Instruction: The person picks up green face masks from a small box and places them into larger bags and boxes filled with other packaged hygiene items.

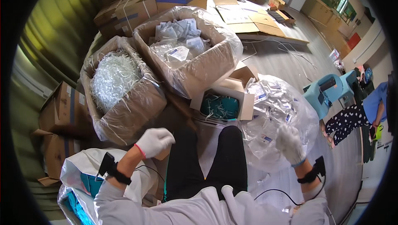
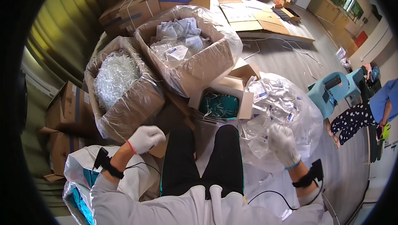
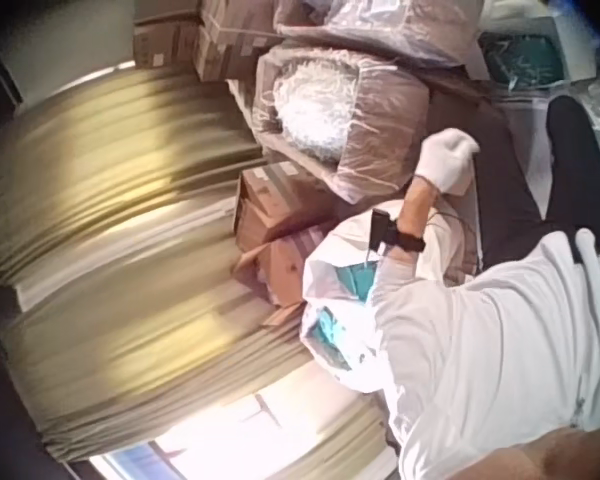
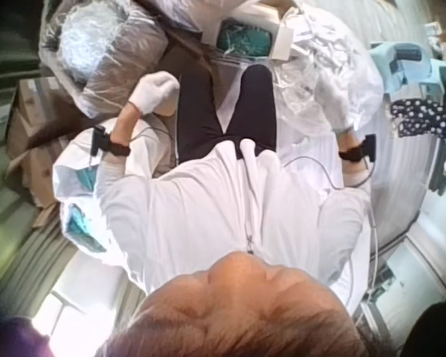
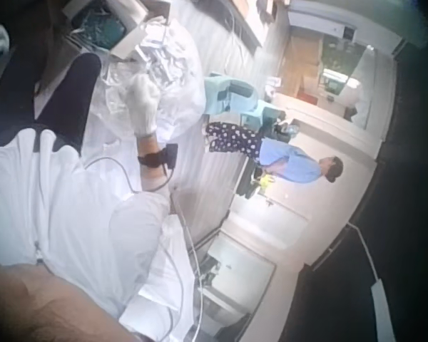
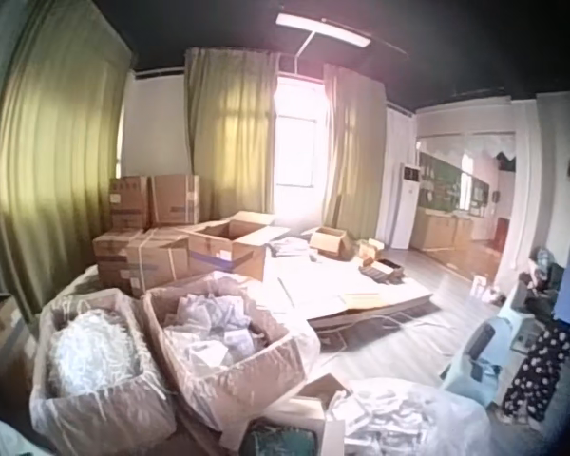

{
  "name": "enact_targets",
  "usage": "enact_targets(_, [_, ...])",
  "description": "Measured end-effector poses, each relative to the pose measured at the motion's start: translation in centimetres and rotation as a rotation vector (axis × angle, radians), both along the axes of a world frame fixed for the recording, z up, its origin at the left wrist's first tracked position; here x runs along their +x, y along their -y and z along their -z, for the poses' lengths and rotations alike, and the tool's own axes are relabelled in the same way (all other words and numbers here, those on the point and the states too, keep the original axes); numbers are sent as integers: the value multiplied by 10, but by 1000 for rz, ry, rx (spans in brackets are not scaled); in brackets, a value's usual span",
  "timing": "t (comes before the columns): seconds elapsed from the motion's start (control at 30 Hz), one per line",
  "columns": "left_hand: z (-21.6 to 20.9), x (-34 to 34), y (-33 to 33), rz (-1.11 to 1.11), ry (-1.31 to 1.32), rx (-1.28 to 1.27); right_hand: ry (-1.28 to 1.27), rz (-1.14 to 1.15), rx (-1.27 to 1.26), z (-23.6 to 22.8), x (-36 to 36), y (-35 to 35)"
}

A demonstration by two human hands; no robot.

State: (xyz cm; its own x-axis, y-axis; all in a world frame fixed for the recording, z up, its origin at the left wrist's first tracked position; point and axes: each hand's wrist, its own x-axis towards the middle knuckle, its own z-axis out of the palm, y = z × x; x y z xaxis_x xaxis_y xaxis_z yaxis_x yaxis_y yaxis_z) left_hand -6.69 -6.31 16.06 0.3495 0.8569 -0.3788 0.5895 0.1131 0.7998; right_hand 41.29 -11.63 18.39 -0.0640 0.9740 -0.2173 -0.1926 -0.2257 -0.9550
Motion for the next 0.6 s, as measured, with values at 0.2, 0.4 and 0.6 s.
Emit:
enact_targets(0.2, [99, -37, -37, -181, -577, 219, -648, 150, -162, -3, -54, -39])
enact_targets(0.4, [34, 65, -8, -409, 382, -45, -766, 210, -272, 4, -91, -48])
enact_targets(0.6, [19, 162, 37, -129, 685, -186, -688, 256, -258, 22, -121, -50])
